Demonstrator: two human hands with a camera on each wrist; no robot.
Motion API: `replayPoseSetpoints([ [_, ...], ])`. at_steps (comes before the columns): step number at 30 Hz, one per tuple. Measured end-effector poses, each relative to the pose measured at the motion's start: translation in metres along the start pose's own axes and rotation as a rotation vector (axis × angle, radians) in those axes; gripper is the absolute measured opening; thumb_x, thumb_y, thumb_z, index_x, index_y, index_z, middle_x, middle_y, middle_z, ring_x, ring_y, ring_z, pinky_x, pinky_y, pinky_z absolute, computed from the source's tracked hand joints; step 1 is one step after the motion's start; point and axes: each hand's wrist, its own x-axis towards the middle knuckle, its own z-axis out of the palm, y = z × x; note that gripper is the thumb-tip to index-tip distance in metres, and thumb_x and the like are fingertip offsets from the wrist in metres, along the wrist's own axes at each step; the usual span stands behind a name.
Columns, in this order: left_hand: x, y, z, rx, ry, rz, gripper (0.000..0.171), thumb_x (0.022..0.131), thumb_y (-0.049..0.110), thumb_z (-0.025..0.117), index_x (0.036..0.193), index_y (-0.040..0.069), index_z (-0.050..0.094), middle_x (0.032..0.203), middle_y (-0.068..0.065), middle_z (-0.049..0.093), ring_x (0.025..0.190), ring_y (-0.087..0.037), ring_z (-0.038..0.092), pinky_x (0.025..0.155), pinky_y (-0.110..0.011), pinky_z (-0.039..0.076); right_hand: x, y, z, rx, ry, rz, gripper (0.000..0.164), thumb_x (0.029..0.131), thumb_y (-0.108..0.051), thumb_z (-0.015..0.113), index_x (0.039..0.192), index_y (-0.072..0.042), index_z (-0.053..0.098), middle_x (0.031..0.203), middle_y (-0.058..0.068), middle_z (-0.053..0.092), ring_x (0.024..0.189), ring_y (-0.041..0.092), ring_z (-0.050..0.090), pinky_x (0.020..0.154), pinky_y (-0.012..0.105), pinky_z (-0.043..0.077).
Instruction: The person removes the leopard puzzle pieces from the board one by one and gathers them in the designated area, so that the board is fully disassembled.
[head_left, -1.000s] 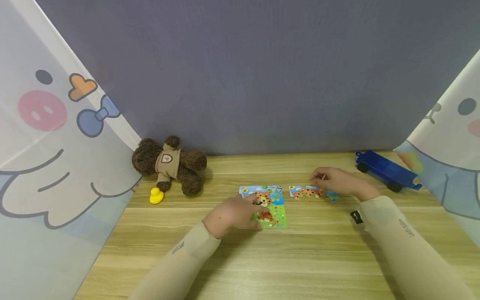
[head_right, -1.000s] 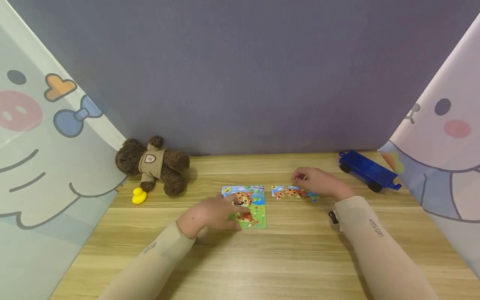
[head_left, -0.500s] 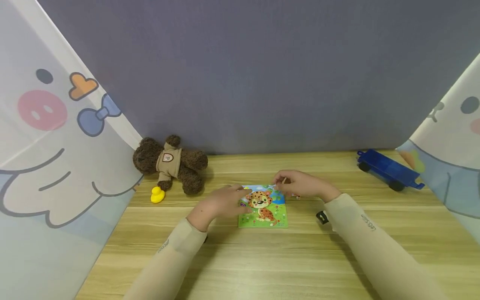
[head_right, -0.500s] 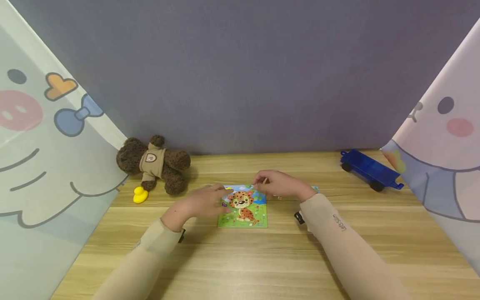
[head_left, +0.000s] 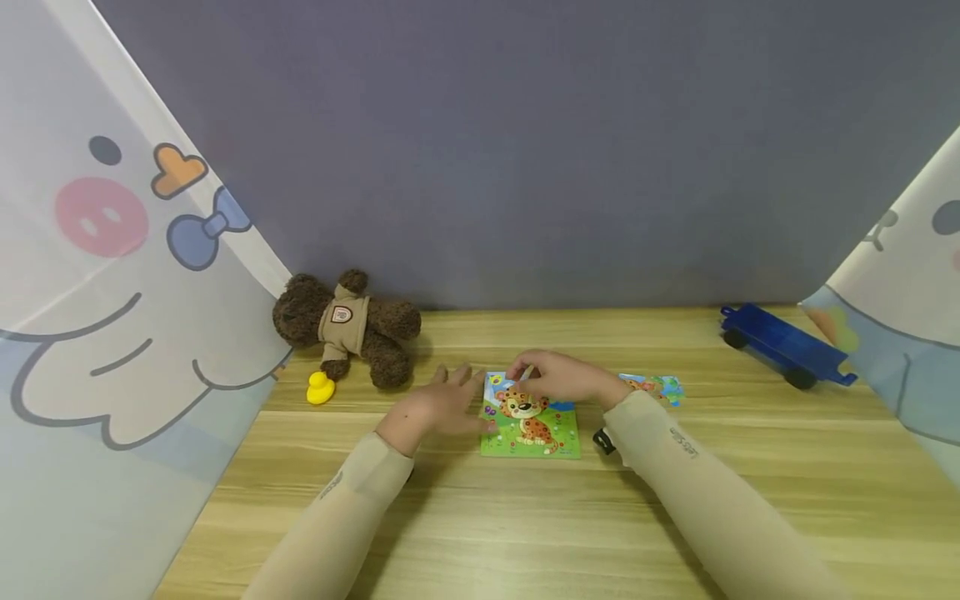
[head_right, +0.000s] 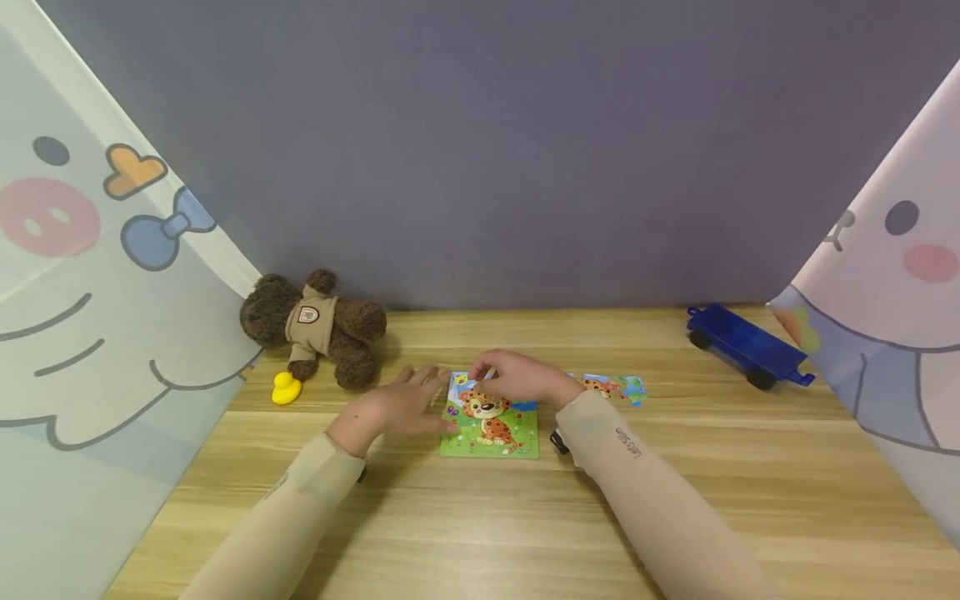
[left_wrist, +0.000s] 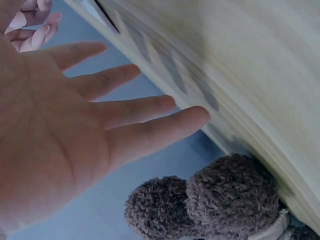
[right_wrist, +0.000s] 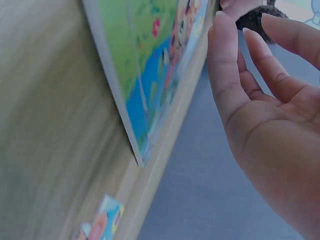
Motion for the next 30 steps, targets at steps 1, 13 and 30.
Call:
replayPoseSetpoints([
  [1,0.001,0.0,0.0,0.001,-0.002,0.002,0.104,0.097,0.074,0.062,0.174,0.024,0.014,0.183,-0.012,0.009,0.165,-0.055,0.009,0.121,-0.08,0.034,0.002,-0.001,0.002,-0.01,-0.003,-0.001,0.032,0.111,-0.02,0.059,0.138,-0.004,0.063,0.132,0.014,0.066,0.09,0.027,0.07,0.076,0.039,0.061],
  [13,0.007,0.007,0.003,0.02,-0.029,0.017,0.1,0.099,0.068,0.064,0.174,0.022,0.016,0.183,-0.012,0.009,0.164,-0.057,0.013,0.123,-0.074,0.037,0.017,-0.003,0.016,-0.023,-0.008,0.022,0.024,0.108,-0.018,0.065,0.13,-0.007,0.068,0.128,0.011,0.068,0.086,0.022,0.064,0.069,0.032,0.056],
  [30,0.011,0.007,0.005,0.035,-0.039,0.019,0.1,0.098,0.068,0.066,0.173,0.021,0.02,0.182,-0.013,0.011,0.163,-0.059,0.012,0.125,-0.072,0.036,0.022,-0.003,0.027,-0.195,0.026,-0.026,0.028,0.093,-0.014,0.08,0.119,-0.007,0.072,0.117,0.006,0.066,0.099,0.014,0.059,0.089,0.029,0.053],
])
